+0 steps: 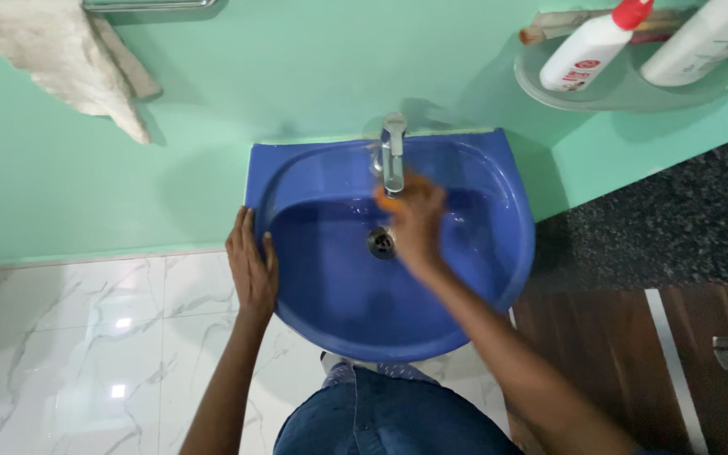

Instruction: The person scrubs a blue bathroom sink with an orange sponge, rinses the sponge under running water, and then wipes the faucet with a white cloth. The person repeats the scrubbing and rinsing cycle multiple times before finishing with the faucet.

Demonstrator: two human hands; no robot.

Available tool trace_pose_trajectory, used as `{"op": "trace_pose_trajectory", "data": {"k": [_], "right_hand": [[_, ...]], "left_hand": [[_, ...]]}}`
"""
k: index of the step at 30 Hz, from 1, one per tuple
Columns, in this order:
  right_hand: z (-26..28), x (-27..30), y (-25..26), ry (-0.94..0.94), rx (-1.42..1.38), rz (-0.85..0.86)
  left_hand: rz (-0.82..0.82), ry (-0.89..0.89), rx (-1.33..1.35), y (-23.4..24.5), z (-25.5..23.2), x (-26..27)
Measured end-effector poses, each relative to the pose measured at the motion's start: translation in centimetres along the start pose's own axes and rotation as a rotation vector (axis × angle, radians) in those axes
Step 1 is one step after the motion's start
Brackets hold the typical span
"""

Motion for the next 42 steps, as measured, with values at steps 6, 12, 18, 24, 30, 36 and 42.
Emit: {"op": "trace_pose_trajectory", "data": {"k": [6,12,18,24,30,36,42], "right_hand": [[8.6,-6.2,-7.6,0.483,-0.063,0.344],[5.6,-8.0,-7.5,0.127,0.219,-0.002],[10.3,-9.4,-12.7,0.585,-0.210,0.127],[7.1,-9.0,-9.4,0.139,0.158,-0.045],[13.9,-8.1,-13.1,0.590,-0.331,0.218],[15.1,3.2,-7.8,0.824,-0.690,0.448],[15.2,-1.2,-12.0,0.362,-0.776,0.313]], "left_hand": [[-0.003,-0.009,0.006,0.4,-0.1,-0.1],[-0.093,-0.044,0.060,0.4,-0.2,-0.3],[-0.090,-0.087,0.126,1.1,-0.3,-0.5],[-0.083,0.060,0.113,0.7,0.3,-0.1],[-0.139,0.257,0.370,1.6,2.4,-0.8],[-0.272,0.288,0.380,7.0,4.4,-3.0],[-0.215,0.370,0.415,5.1,4.3,-4.5]]}}
Point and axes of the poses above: each hand's wrist, its own x-axis away from the middle knuckle, its own y-axis out of the back of the hand, z = x × y, the point moved 2 cm from there along -x, towards the middle knuckle, and after that the axes turned 13 degrees about y, right-handed, at the moved point
